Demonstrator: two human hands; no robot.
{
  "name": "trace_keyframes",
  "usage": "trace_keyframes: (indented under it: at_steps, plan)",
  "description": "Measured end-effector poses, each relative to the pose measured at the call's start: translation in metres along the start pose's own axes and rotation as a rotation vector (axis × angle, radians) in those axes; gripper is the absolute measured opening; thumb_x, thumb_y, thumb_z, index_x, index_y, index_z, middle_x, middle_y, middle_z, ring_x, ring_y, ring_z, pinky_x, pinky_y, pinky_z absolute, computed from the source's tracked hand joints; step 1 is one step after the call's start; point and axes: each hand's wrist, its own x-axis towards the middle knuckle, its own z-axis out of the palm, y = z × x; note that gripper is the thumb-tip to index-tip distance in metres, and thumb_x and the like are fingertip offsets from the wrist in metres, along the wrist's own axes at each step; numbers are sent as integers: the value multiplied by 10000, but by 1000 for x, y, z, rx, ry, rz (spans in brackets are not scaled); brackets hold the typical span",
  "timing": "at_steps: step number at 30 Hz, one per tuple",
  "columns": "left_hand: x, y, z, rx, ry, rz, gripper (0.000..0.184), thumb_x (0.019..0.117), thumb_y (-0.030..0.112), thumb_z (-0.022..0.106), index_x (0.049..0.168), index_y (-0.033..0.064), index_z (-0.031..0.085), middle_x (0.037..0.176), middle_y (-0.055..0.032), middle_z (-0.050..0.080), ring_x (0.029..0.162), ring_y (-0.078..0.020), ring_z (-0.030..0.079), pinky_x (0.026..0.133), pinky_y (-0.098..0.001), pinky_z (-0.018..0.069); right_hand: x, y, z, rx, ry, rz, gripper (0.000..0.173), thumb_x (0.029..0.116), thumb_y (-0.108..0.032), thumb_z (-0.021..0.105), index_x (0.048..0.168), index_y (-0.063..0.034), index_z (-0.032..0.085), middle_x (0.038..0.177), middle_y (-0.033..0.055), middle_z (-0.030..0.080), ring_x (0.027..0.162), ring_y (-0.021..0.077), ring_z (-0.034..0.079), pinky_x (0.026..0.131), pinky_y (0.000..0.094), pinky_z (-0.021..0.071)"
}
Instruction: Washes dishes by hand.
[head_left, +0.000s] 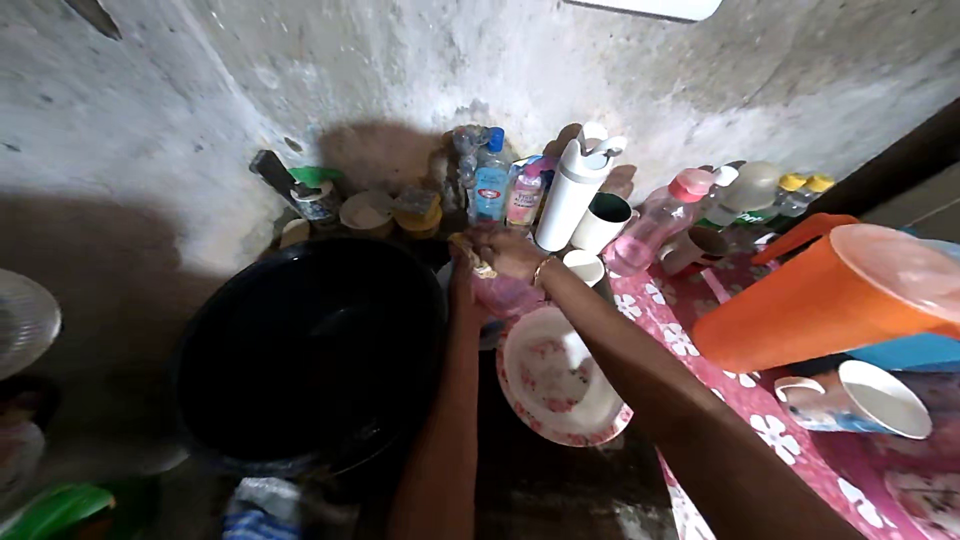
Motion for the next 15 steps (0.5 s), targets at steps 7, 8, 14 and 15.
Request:
trace_keyframes:
  at_steps: [7,8,14,15]
  plan:
    - [16,9,-2,-132,-17,103,420,1134,337,297,1461,100,415,1288,-85,584,1124,-152,604,954,-376,532,44,-31,-77,84,585,89,485,1058,-145,538,1495,47,451,1384,304,569,1202,409,630,1036,496,496]
    - [16,9,-2,-130,-15,91,434,1134,340,298,1483,101,397,1323,-97,567,1151,-165,593,974,-389,520,52,-33,-83,77,516,112,461,1070,-141,516,1487,49,463,1371,299,589,1242,413,613,1077,508,463]
    - [24,7,-4,-91,-3,61,456,1132,368,298,1488,106,410,1365,-116,554,1190,-196,577,991,-424,507,80,-20,-81,263,495,104,365,1114,-141,375,1310,45,620,1242,255,665,1174,342,644,1040,483,475]
    - [24,6,-5,-90,-15,56,455,1131,376,291,1487,118,411,1354,-107,559,1180,-189,583,982,-416,515,82,-17,-80,281,523,101,367,1113,-145,373,1293,47,628,1220,250,673,1146,333,656,1025,476,488]
